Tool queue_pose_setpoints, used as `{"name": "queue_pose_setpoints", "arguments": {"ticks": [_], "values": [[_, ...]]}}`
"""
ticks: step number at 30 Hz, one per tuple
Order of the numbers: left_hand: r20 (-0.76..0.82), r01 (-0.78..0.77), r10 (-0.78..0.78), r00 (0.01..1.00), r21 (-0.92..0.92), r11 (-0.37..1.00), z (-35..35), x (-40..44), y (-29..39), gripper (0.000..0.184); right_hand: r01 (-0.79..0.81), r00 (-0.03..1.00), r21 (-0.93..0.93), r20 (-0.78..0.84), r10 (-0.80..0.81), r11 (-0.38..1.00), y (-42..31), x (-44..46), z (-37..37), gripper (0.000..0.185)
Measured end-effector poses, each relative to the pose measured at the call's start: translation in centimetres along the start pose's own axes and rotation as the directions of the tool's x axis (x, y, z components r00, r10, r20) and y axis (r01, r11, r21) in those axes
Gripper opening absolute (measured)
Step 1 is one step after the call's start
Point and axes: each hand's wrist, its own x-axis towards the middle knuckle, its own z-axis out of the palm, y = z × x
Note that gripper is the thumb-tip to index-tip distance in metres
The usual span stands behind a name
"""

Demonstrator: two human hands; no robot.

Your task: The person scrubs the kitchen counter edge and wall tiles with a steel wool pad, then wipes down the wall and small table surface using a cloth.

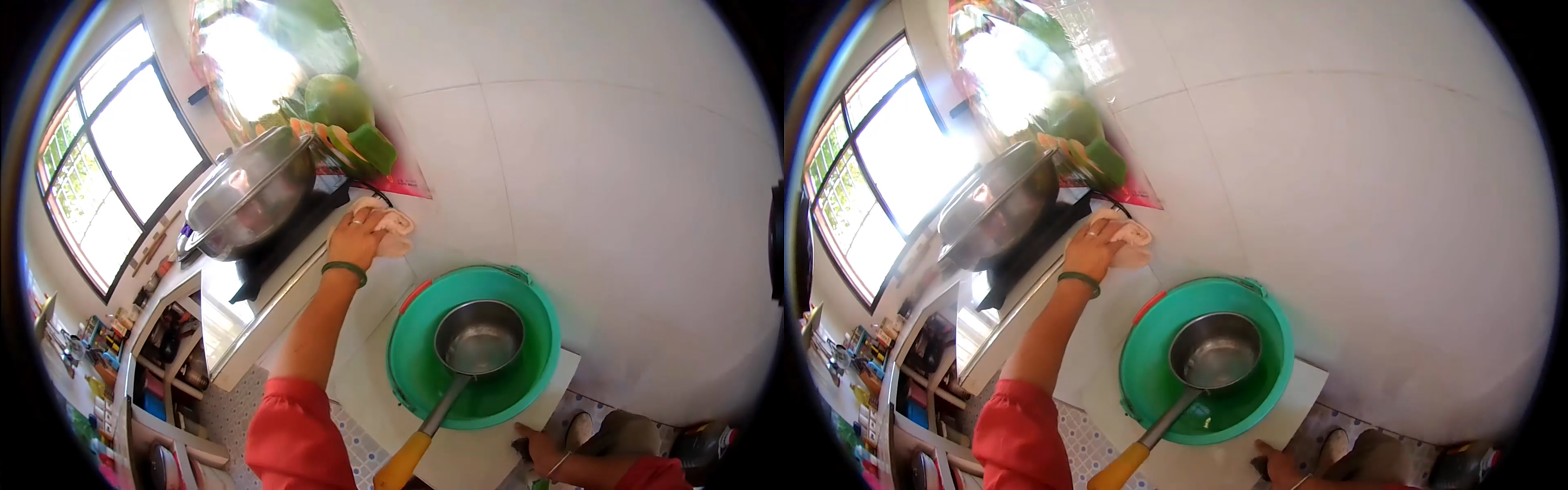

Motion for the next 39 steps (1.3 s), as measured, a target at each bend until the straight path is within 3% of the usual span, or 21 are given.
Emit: {"name": "queue_pose_setpoints", "arguments": {"ticks": [3,5,6,8,11,13,14,17,20,23,27,29,31,33,34,37,39], "values": [[0.039,0.029,-0.027,0.999,-0.057,0.998,-3.4,-3.6,-0.6,0.019,0.099,0.99,0.004,0.096,-0.099,0.995,2.2,5.1,-0.7,0.042],[0.054,0.038,-0.035,0.998,-0.056,0.998,-6.1,-6.9,-1.2,0.019,0.153,0.957,0.182,0.218,-0.191,0.971,2.2,5.0,-0.8,0.026],[0.078,0.054,-0.05,0.996,-0.055,0.997,-7.4,-8.7,-1.4,0.019,0.151,0.956,0.183,0.225,-0.191,0.972,2.6,5.8,-0.5,0.026],[0.098,0.08,-0.074,0.992,-0.05,0.996,-10.4,-12.2,-1.5,0.019,0.287,0.903,0.283,0.239,-0.357,0.915,3.5,7.4,-0.4,0.031],[0.215,0.126,-0.13,0.968,0.028,0.992,-15.4,-17.0,-1.5,0.019,0.358,0.884,0.245,0.224,-0.411,0.901,2.8,5.0,-0.9,0.035],[0.22,0.223,-0.238,0.946,0.09,0.971,-18.0,-20.3,-1.2,0.019,0.293,0.916,0.202,0.22,-0.335,0.934,2.1,3.8,-1.1,0.037],[0.221,0.223,-0.24,0.945,0.099,0.97,-19.1,-21.9,-1.4,0.019,0.225,0.945,0.161,0.204,-0.255,0.961,1.9,3.3,-1.1,0.039],[0.2,0.206,-0.226,0.953,0.118,0.971,-21.4,-26.0,-1.8,0.019,0.228,0.949,0.091,0.201,-0.242,0.969,1.5,2.4,-1.5,0.045],[0.219,0.278,-0.323,0.921,0.214,0.937,-23.7,-28.5,-1.3,0.017,0.229,0.894,0.189,0.346,-0.283,0.955,3.2,8.7,-0.9,0.05],[0.24,0.296,-0.337,0.911,0.191,0.936,-24.6,-30.1,-1.4,0.02,0.351,0.863,0.178,0.321,-0.391,0.919,3.4,9.3,-0.9,0.038],[0.17,0.39,-0.426,0.889,0.208,0.897,-23.8,-34.7,-2.2,0.025,0.398,0.849,0.139,0.32,-0.421,0.907,3.1,9.8,-0.8,0.038],[0.244,0.504,-0.561,0.791,0.259,0.824,-25.5,-35.5,-1.2,0.029,0.367,0.872,0.112,0.303,-0.384,0.923,2.5,5.9,-1.5,0.036],[0.337,0.429,-0.552,0.763,0.377,0.821,-25.2,-40.1,-1.9,0.028,0.365,0.849,0.135,0.357,-0.389,0.921,2.9,8.8,-1.1,0.034],[0.466,0.651,-0.744,0.479,0.38,0.657,-27.0,-40.4,-0.3,0.027,0.354,0.828,0.167,0.402,-0.392,0.92,3.3,10.1,-0.9,0.033],[0.471,0.652,-0.746,0.471,0.384,0.654,-27.6,-40.4,0.4,0.027,0.378,0.828,0.147,0.388,-0.405,0.914,3.3,10.1,-0.9,0.033],[0.436,0.803,-0.758,0.485,0.121,0.583,-28.5,-41.4,3.4,0.031,0.445,0.81,0.111,0.374,-0.452,0.889,3.3,10.6,-1.1,0.033],[0.469,0.867,-0.784,0.405,0.075,0.493,-27.4,-41.4,6.1,0.034,0.498,0.789,0.072,0.376,-0.486,0.864,3.4,10.3,-1.6,0.033]]}}
